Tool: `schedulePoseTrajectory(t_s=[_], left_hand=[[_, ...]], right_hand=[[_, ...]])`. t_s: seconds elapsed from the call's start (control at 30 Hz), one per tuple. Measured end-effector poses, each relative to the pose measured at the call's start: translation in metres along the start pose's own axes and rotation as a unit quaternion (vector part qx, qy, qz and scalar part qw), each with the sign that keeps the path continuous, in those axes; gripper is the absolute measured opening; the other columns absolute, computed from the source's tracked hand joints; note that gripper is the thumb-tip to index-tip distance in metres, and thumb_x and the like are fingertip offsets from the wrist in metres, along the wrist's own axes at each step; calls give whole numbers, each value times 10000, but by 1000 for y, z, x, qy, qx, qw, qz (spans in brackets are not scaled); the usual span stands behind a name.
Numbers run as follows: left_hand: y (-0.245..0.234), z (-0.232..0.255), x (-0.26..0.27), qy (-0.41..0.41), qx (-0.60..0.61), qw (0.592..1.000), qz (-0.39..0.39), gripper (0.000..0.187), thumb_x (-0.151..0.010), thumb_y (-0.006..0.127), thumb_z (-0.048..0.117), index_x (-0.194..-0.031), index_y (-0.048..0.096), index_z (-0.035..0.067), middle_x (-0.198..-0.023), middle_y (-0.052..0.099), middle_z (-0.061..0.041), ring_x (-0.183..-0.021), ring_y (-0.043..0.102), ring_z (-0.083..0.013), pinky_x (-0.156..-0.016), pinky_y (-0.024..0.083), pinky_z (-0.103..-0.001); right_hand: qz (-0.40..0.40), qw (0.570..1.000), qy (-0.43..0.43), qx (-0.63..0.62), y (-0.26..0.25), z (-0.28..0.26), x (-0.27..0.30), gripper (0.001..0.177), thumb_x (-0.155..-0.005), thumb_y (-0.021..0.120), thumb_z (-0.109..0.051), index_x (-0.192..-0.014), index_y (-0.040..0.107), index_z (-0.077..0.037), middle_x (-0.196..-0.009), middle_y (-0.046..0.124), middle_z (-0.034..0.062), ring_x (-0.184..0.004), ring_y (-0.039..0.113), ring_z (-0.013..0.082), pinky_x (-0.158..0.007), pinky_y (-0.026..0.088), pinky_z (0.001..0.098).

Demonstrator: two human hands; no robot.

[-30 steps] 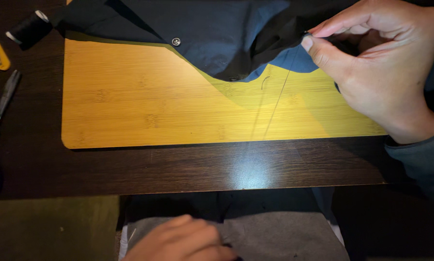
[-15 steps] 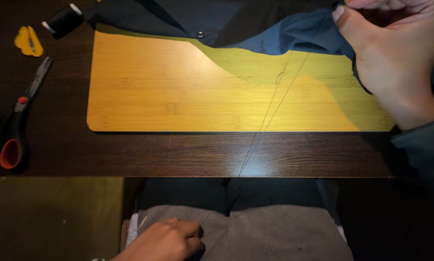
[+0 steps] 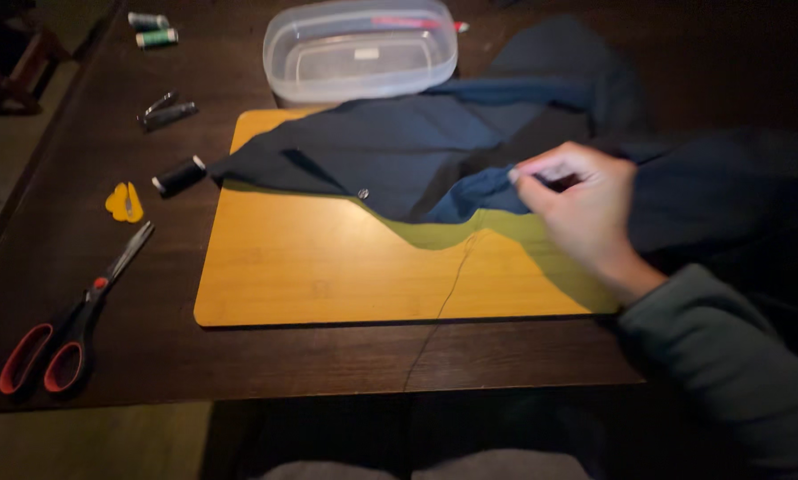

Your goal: The person sews a button onto the cuff of a dark shirt using a needle and thread. They repeatedly pass the needle through the button holes and fabric, pull the thread tight, and adjust the cuff to secure the button.

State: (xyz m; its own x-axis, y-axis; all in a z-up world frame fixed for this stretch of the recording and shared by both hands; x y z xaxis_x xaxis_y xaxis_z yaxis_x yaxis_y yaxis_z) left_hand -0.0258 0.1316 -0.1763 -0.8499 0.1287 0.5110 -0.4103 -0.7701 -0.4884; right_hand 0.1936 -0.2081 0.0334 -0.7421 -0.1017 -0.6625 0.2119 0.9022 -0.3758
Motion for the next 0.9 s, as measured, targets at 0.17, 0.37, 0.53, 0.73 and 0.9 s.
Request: schedulePoseTrajectory(t_s=[0.17, 0.37, 0.53, 0.73, 0.9], left_hand=[[-85, 36, 4, 112, 216, 956, 164, 174, -977, 585, 215, -919, 661, 70, -798, 646, -82, -734, 662, -167, -699, 562, -330], [-190, 73, 42, 264, 416, 828, 265, 186, -1012, 558, 211, -922, 624, 62, -780, 632, -78, -710, 638, -161, -684, 551, -327], [-198, 113, 76, 341, 481, 773, 235, 200, -1042, 535, 207, -924, 592, 55, -765, 619, -74, -691, 619, -156, -672, 542, -325], [-111, 214, 59, 389, 363, 846, -31, 221, -1077, 508, 203, -927, 555, 48, -747, 605, -70, -667, 595, -150, -657, 531, -323], [-34, 277, 9, 382, 112, 906, -145, 332, -1100, 509, 254, -877, 607, 29, -777, 640, -56, -739, 610, -140, -722, 507, -292]], right_hand=[[24, 999, 35, 15, -3, 1, 0, 48, -891, 798, 5, -898, 751, 1, -834, 765, 52, -744, 701, 56, -704, 538, 198], [25, 999, 23, -23, -6, 2, -1, 60, -926, 803, 16, -922, 744, 5, -836, 737, 51, -757, 649, 50, -713, 510, 186], [30, 994, -20, -99, -10, -6, -14, 85, -977, 791, 41, -957, 720, 0, -914, 735, 41, -804, 651, 37, -758, 529, 186], [60, 989, -96, -96, -18, -4, -51, 134, -1066, 812, 70, -983, 715, 27, -923, 731, 47, -791, 646, 29, -749, 524, 172], [48, 989, -81, -117, -9, 11, -53, 152, -1077, 808, 78, -977, 700, 39, -916, 731, 51, -805, 652, 26, -763, 532, 170]])
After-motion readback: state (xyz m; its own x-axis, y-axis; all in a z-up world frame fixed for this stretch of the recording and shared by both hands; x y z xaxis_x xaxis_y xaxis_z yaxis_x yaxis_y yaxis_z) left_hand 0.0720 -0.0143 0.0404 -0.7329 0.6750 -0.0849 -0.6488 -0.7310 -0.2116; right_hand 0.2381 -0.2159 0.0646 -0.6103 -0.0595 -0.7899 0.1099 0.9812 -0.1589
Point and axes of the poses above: each hand's wrist, its own x-axis away from the middle knuckle, its own y-axis out of the palm, z = x × y, the point moved 7 cm from there along -x, towards the middle knuckle
